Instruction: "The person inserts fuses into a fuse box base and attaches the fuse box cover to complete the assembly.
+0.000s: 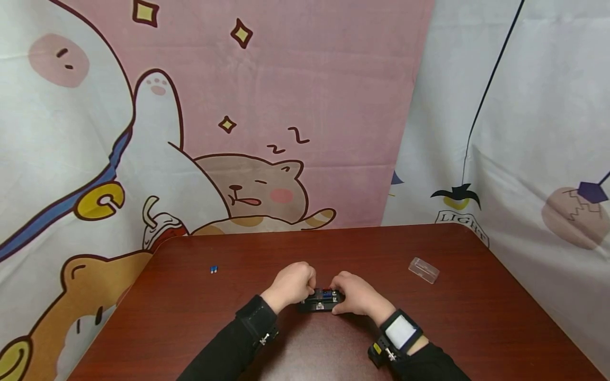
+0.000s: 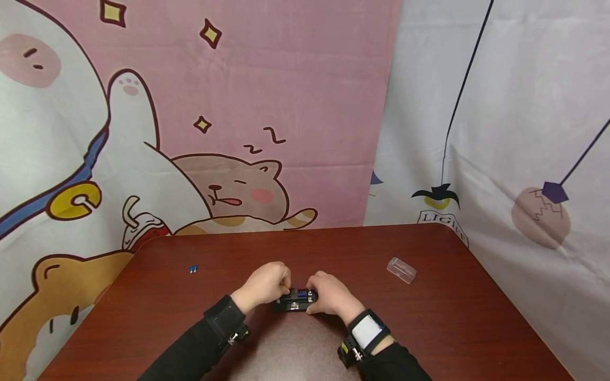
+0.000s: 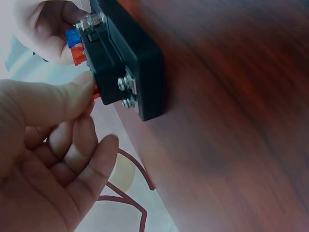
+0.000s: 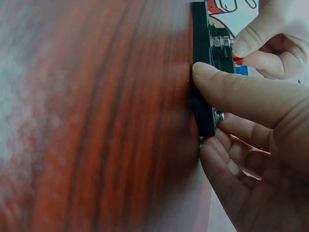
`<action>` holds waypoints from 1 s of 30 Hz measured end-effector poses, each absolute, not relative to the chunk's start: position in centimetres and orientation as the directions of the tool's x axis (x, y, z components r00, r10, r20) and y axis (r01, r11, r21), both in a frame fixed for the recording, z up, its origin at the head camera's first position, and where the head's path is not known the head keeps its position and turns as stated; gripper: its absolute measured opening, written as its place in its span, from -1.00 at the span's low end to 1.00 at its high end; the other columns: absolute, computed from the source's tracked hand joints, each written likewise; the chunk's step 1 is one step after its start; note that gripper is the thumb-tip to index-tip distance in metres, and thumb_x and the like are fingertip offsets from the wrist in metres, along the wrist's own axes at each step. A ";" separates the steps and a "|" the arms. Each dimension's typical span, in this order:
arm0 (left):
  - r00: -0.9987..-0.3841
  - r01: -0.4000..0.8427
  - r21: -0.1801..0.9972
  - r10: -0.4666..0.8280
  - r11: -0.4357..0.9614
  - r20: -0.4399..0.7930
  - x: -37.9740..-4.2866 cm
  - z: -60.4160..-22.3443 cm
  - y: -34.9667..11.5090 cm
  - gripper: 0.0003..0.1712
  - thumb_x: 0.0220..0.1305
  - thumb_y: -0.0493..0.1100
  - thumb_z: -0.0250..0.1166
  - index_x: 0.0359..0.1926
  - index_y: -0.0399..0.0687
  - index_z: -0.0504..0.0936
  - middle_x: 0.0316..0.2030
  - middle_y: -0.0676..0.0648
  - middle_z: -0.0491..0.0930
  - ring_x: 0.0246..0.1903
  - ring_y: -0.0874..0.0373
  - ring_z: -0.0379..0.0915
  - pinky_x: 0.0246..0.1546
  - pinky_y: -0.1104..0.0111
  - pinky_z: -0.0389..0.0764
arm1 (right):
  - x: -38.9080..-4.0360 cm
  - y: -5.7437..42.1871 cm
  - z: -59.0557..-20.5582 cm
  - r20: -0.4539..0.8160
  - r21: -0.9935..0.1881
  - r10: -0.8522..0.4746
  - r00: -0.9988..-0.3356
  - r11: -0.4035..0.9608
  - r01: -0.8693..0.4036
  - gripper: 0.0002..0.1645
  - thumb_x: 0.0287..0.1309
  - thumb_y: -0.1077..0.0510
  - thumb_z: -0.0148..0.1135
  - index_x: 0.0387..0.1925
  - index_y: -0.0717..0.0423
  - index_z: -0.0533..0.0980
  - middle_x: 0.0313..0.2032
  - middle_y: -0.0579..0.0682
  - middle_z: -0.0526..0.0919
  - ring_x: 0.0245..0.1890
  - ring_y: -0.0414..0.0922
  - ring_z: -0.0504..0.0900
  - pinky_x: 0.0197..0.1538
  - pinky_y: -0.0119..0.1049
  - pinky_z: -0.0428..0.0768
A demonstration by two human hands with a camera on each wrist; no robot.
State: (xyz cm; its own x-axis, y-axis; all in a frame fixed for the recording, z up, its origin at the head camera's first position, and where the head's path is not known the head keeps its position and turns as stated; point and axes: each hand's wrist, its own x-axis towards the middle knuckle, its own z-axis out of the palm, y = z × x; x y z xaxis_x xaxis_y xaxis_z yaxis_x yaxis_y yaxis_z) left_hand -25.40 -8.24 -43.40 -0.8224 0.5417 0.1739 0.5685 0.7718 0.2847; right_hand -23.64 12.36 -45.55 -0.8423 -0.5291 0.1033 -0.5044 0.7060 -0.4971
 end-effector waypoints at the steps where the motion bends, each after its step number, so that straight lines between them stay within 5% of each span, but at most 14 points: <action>1: -0.820 0.572 0.279 0.546 0.771 0.172 -25.4 -43.4 -8.3 -0.68 -0.01 -0.31 0.52 -0.64 0.08 0.55 -0.58 0.18 0.37 -0.55 0.31 0.29 -0.54 0.44 0.37 | -23.6 12.4 -45.6 0.102 -0.500 -0.528 -0.843 0.705 -0.502 -0.54 -0.25 0.14 0.66 -0.28 0.09 0.56 -0.32 -0.08 0.48 -0.36 -0.18 0.43 -0.24 -0.19 0.48; 12: -0.788 0.615 0.230 0.591 0.754 0.171 -25.4 -43.3 -9.3 -0.81 0.05 -0.18 0.53 -0.50 0.07 0.63 -0.52 0.16 0.44 -0.51 0.32 0.32 -0.51 0.44 0.40 | -23.6 12.4 -45.5 0.104 -0.499 -0.529 -0.842 0.705 -0.504 -0.54 -0.25 0.15 0.66 -0.29 0.08 0.56 -0.31 -0.08 0.48 -0.35 -0.16 0.44 -0.24 -0.17 0.49; 30: -0.878 0.473 0.294 0.416 0.831 0.236 -27.5 -42.7 -15.9 -0.83 0.04 -0.27 0.53 -0.47 -0.02 0.65 -0.49 0.10 0.52 -0.45 0.21 0.41 -0.34 0.25 0.52 | -23.7 12.2 -45.5 0.071 -0.508 -0.511 -0.856 0.721 -0.472 -0.54 -0.19 0.12 0.64 -0.23 0.08 0.58 -0.26 -0.08 0.50 -0.28 -0.12 0.50 -0.14 -0.07 0.54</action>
State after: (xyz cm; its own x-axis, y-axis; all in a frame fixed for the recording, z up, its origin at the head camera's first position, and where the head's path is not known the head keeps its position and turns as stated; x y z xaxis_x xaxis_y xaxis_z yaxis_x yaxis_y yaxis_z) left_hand -27.52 -15.92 -42.74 -0.8782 0.4163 0.2357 0.4727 0.8309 0.2936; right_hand -23.67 12.24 -45.55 -0.8565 -0.5113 0.0708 -0.4721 0.7205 -0.5078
